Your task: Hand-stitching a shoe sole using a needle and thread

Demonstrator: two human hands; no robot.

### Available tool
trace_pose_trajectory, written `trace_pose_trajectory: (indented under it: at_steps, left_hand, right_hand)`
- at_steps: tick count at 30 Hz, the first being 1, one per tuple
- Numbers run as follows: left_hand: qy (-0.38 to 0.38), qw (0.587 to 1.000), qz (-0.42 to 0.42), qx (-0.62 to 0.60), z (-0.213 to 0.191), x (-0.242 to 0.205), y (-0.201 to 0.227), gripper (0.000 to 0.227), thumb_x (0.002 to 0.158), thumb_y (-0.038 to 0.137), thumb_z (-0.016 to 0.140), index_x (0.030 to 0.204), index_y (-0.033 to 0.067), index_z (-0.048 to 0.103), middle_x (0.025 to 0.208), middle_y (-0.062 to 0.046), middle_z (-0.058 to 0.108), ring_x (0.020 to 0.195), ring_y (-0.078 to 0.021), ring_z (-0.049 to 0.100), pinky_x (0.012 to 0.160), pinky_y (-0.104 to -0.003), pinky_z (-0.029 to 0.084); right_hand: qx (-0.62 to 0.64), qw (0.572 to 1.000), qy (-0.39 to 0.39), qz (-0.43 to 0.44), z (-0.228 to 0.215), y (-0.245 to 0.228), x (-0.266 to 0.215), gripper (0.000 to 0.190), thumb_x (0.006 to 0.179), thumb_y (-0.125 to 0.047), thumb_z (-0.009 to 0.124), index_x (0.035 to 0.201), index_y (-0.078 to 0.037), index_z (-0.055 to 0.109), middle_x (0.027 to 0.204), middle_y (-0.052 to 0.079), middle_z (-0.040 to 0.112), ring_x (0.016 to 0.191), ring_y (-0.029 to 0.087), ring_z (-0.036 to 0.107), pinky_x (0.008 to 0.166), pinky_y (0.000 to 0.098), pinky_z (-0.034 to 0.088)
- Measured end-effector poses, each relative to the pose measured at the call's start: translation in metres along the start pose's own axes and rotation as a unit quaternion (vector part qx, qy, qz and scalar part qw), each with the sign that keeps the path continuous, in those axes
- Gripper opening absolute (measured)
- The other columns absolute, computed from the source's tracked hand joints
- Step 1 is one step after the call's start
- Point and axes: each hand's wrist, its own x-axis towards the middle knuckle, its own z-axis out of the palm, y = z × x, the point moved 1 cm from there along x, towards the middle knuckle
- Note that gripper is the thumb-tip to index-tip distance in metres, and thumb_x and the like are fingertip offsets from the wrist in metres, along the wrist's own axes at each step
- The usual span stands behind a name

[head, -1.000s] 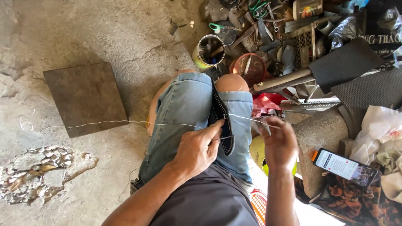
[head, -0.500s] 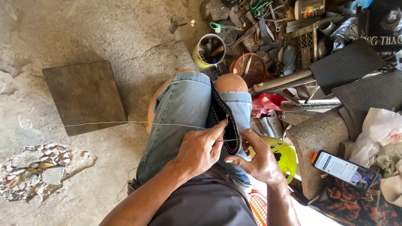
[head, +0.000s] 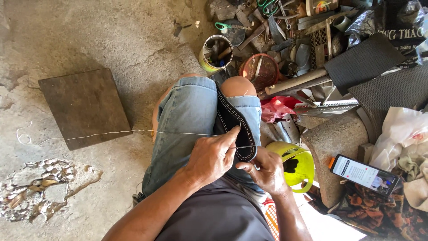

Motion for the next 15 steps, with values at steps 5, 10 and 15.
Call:
trace_pose_trajectory:
  at_steps: [5, 10, 15]
  left_hand:
    - [-0.005, 1.0, -0.004, 0.028, 0.003, 0.001, 0.0, 0.029, 0.095, 0.012, 0.059, 0.121, 0.0102, 0.071, 0.076, -0.013, 0.075, 0.066, -0.0325, 0.075, 0.052, -0.044, 0.058]
    - [-0.042, 0.999, -0.021, 0.002, 0.009, 0.003, 0.004, 0.033, 0.096, 0.011, 0.059, 0.126, 0.0117, 0.07, 0.082, -0.014, 0.077, 0.068, -0.0352, 0.075, 0.053, -0.047, 0.059]
    - [-0.104, 0.99, -0.055, 0.08, -0.046, 0.014, 0.035, 0.046, 0.093, 0.016, 0.065, 0.138, 0.0075, 0.061, 0.105, -0.022, 0.071, 0.077, -0.0471, 0.073, 0.057, -0.061, 0.058]
  right_hand:
    - [-0.002, 0.997, 0.032, 0.072, -0.001, -0.015, 0.0, 0.031, 0.088, -0.039, 0.08, 0.079, -0.013, 0.064, 0.053, 0.003, 0.056, 0.046, 0.024, 0.058, 0.05, 0.0339, 0.05]
    - [0.01, 0.978, 0.08, 0.192, 0.001, -0.034, 0.021, 0.019, 0.098, -0.022, 0.067, 0.104, -0.005, 0.063, 0.065, 0.019, 0.058, 0.058, 0.033, 0.059, 0.055, 0.0444, 0.05]
    - [0.072, 0.949, 0.112, 0.285, -0.016, -0.025, 0.021, 0.015, 0.101, -0.022, 0.062, 0.1, -0.009, 0.068, 0.065, 0.013, 0.058, 0.064, 0.021, 0.055, 0.06, 0.0396, 0.05]
